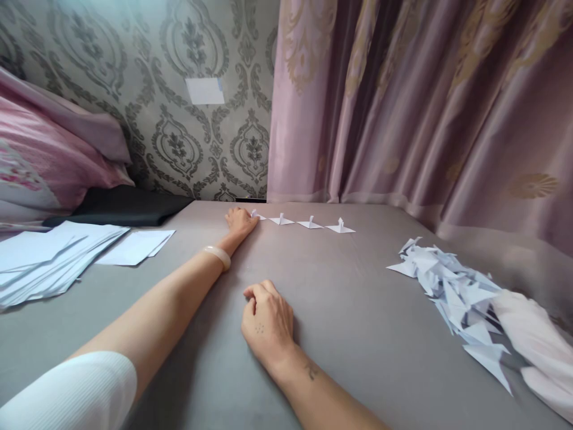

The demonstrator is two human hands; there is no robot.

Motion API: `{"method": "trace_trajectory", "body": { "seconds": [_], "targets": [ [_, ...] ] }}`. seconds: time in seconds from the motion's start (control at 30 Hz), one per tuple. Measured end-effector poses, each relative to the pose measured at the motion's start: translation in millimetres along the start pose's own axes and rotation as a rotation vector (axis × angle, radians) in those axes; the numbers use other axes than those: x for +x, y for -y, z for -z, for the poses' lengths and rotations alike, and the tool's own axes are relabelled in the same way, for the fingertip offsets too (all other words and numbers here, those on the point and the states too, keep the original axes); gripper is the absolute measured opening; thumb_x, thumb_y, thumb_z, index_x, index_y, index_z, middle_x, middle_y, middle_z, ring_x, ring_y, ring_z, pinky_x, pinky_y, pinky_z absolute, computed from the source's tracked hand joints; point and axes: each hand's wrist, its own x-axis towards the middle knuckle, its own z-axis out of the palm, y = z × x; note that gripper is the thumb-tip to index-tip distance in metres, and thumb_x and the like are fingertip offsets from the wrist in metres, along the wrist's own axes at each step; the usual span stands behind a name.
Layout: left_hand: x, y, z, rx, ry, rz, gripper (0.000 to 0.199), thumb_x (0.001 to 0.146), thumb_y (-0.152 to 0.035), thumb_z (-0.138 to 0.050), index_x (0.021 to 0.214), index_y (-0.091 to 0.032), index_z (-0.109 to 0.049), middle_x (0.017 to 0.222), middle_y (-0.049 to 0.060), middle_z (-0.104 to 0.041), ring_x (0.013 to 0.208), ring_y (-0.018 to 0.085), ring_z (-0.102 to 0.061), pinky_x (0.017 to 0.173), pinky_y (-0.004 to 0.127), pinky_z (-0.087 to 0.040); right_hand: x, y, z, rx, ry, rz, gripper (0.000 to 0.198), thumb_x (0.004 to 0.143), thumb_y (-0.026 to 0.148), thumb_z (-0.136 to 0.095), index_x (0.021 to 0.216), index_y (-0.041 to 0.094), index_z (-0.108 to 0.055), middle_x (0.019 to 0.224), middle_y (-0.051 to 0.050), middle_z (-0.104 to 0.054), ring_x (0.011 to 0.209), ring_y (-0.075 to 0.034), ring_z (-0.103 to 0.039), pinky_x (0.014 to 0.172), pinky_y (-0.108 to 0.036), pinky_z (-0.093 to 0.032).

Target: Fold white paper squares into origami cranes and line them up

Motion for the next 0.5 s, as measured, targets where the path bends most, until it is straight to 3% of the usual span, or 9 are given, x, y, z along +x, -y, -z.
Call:
{"method": "trace_trajectory", "body": {
  "seconds": [0.3,0.5],
  "targets": [
    [-7,3,6,-0.095,-0.015,0.024,0.049,0.072,-0.046,-0.065,0.107,-0.013,-0.057,0.121,0.017,-0.055,0.117,0.034,-0.047,0.096,0.041,-0.036,-1,-1,-1,-0.014,-0.013,0.013,0.029,0.082,0.010,-0.045,0.094,0.024,-0.068,0.101,-0.001,-0.068,0.078,-0.013,-0.061,0.072,-0.026,-0.039],
    [-10,38,38,-0.087,-0.018,0.097,0.039,0.073,-0.033,-0.062,0.106,-0.015,-0.055,0.123,0.020,-0.054,0.121,0.038,-0.046,0.096,0.046,-0.037,1,-4,-1,-0.015,-0.017,0.049,0.029,0.082,0.011,-0.045,0.093,0.023,-0.068,0.101,-0.002,-0.068,0.078,-0.013,-0.061,0.073,-0.026,-0.040]
  ]
}}
